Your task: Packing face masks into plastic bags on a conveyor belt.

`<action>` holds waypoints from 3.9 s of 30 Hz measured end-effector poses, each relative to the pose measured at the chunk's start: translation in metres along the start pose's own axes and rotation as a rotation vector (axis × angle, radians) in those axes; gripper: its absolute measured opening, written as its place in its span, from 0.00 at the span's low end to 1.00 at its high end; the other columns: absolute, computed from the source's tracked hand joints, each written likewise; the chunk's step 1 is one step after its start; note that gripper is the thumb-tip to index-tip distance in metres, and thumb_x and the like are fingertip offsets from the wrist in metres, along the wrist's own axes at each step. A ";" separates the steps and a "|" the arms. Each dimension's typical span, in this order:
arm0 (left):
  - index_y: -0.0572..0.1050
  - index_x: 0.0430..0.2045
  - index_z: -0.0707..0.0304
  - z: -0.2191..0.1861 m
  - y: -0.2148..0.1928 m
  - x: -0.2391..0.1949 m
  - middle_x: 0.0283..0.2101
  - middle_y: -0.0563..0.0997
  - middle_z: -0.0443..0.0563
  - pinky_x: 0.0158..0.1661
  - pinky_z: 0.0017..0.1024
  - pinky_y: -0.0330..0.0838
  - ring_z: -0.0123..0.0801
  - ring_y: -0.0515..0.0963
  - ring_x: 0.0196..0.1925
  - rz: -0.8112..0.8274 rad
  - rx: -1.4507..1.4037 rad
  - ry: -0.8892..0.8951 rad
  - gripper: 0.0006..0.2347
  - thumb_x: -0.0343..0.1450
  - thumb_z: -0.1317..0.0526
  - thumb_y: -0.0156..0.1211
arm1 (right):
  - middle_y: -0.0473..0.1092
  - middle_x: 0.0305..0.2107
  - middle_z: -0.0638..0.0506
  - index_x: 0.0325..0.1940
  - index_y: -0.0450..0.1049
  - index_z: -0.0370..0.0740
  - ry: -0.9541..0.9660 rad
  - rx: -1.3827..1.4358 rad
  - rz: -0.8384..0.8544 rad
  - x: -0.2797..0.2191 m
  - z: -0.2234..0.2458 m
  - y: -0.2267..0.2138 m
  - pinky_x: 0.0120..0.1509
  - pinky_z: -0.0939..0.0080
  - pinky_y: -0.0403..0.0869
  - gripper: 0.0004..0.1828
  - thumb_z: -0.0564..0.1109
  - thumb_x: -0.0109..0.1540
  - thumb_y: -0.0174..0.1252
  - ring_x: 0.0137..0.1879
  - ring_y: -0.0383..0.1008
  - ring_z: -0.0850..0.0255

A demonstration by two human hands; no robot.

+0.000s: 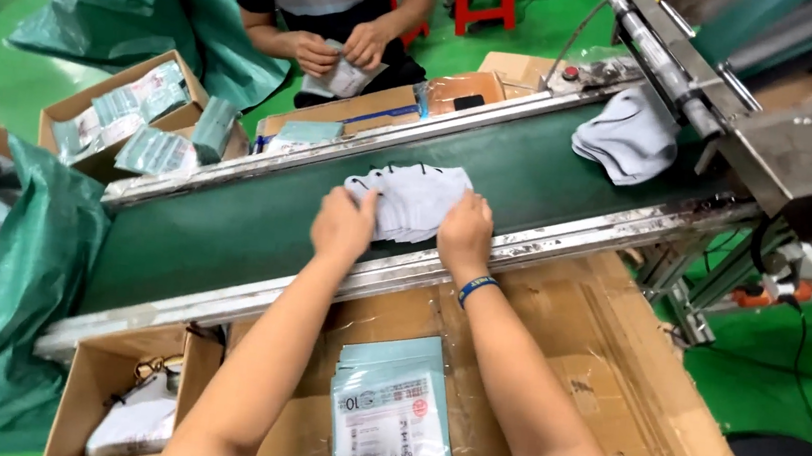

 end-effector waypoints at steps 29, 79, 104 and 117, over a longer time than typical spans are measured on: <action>0.64 0.66 0.85 0.060 -0.107 -0.242 0.55 0.82 0.58 0.59 0.40 0.74 0.44 0.81 0.57 0.638 -1.300 -0.202 0.35 0.62 0.72 0.73 | 0.72 0.59 0.47 0.68 0.66 0.28 0.230 1.183 1.101 -0.170 0.100 -0.099 0.70 0.58 0.69 0.34 0.52 0.64 0.63 0.65 0.71 0.59; 0.70 0.54 0.60 0.208 -0.132 -0.381 0.59 0.79 0.52 0.72 0.57 0.43 0.52 0.66 0.74 0.084 -0.306 0.417 0.22 0.65 0.68 0.68 | 0.74 0.46 0.51 0.49 0.73 0.47 -0.574 0.518 0.921 -0.326 0.214 -0.061 0.60 0.55 0.70 0.28 0.40 0.45 0.72 0.54 0.73 0.51; 0.71 0.59 0.73 0.189 -0.160 -0.412 0.57 0.80 0.61 0.62 0.39 0.73 0.42 0.78 0.60 0.798 -1.199 0.131 0.27 0.63 0.68 0.73 | 0.76 0.48 0.47 0.53 0.80 0.42 0.165 0.647 1.334 -0.317 0.116 -0.130 0.61 0.57 0.76 0.17 0.43 0.59 0.63 0.54 0.76 0.53; 0.67 0.61 0.65 0.089 -0.053 -0.439 0.76 0.47 0.61 0.72 0.44 0.40 0.48 0.42 0.78 1.048 0.151 0.341 0.31 0.62 0.58 0.68 | 0.69 0.35 0.47 0.52 0.76 0.32 -0.831 -0.148 0.820 -0.341 0.123 -0.159 0.47 0.54 0.73 0.20 0.41 0.57 0.62 0.44 0.71 0.53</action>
Point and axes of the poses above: each hand's wrist, its own x-axis towards the middle knuckle, its own y-axis out of the palm, z = x × y, the point moved 5 cm from there along x, towards the middle knuckle
